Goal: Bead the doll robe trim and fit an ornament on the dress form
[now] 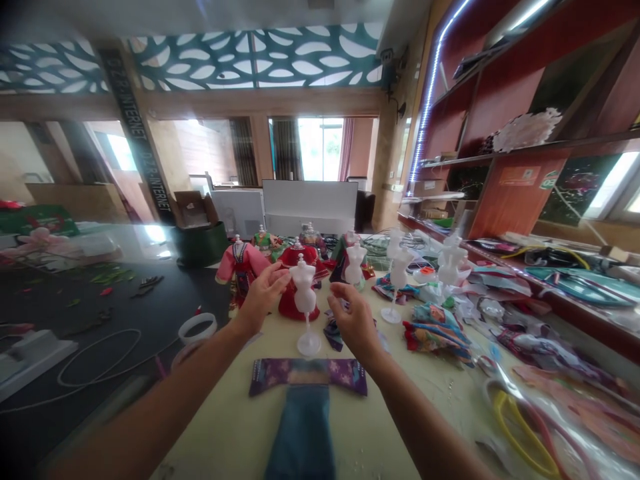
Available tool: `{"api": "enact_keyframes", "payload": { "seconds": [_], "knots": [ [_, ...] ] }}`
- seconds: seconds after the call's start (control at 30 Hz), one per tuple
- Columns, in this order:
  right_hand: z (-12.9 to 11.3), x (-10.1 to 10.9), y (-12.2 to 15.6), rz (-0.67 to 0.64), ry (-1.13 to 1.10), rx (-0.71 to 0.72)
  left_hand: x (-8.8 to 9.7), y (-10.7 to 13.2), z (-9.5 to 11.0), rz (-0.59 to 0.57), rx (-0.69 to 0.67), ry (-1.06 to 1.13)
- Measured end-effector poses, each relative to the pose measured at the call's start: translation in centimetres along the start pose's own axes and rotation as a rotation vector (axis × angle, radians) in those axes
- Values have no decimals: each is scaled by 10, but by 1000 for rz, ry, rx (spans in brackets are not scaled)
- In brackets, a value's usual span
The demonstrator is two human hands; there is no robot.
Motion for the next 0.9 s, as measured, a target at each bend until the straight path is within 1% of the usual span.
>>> {"api": "enact_keyframes", "payload": {
  "seconds": [0.07, 0.13, 0.17, 0.23, 0.27, 0.3, 0.33, 0.37, 0.4, 0.47, 0.5, 0.53, 0.57, 0.6, 0.63, 0.67, 0.7, 0.77, 0.9],
  "knots": [
    [3, -4, 18, -39, 20, -13, 9, 21, -10, 74, 5, -19],
    [6, -9, 37, -74, 68, -6, 14, 51, -20, 90, 18, -54],
    [8, -14, 48, -116, 91, -1, 14, 69, -24, 73, 27, -87],
    [12, -22, 71, -181, 142, 25, 10, 105, -31, -51, 21, -253],
    [14, -25, 82, -214, 176, 35, 12, 123, -35, -97, 22, -329],
    [16, -28, 93, -237, 205, 55, 19, 140, -39, -115, 19, -405],
    [18, -29, 104, -250, 225, 83, 31, 154, -44, -118, 22, -481],
    [19, -31, 114, -268, 239, 111, 46, 165, -49, -106, 27, -560],
    [20, -32, 122, -277, 254, 145, 65, 174, -55, -70, 32, -646],
    [25, -32, 135, -279, 297, 199, 116, 185, -62, 66, 22, -855],
    [27, -31, 139, -271, 315, 219, 142, 189, -61, 146, -6, -968],
    [30, -29, 142, -252, 328, 235, 167, 192, -64, 202, 0, -1086],
    [34, -27, 144, -226, 339, 246, 194, 195, -66, 285, 45, -1208],
    [37, -23, 144, -194, 348, 253, 219, 198, -71, 343, 130, -1321],
    [41, -19, 145, -162, 359, 258, 242, 201, -76, 381, 232, -1404],
    [44, -16, 145, -135, 374, 260, 259, 204, -83, 381, 343, -1453],
    [47, -12, 144, -109, 390, 262, 270, 206, -91, 346, 430, -1473],
    [51, -6, 143, -69, 430, 272, 280, 207, -101, 293, 504, -1475],
    [51, 1, 140, -61, 480, 292, 277, 200, -111, 240, 533, -1460]
  ]
}}
Point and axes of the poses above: each hand's wrist, its own y-axis away from the middle knuckle, its own x-axis out of the back of the hand, z = x × y, the point moved 10 cm from there along -y, towards the middle knuckle, and after that the axes turned 2 degrees about -y, right-handed, at the moved point
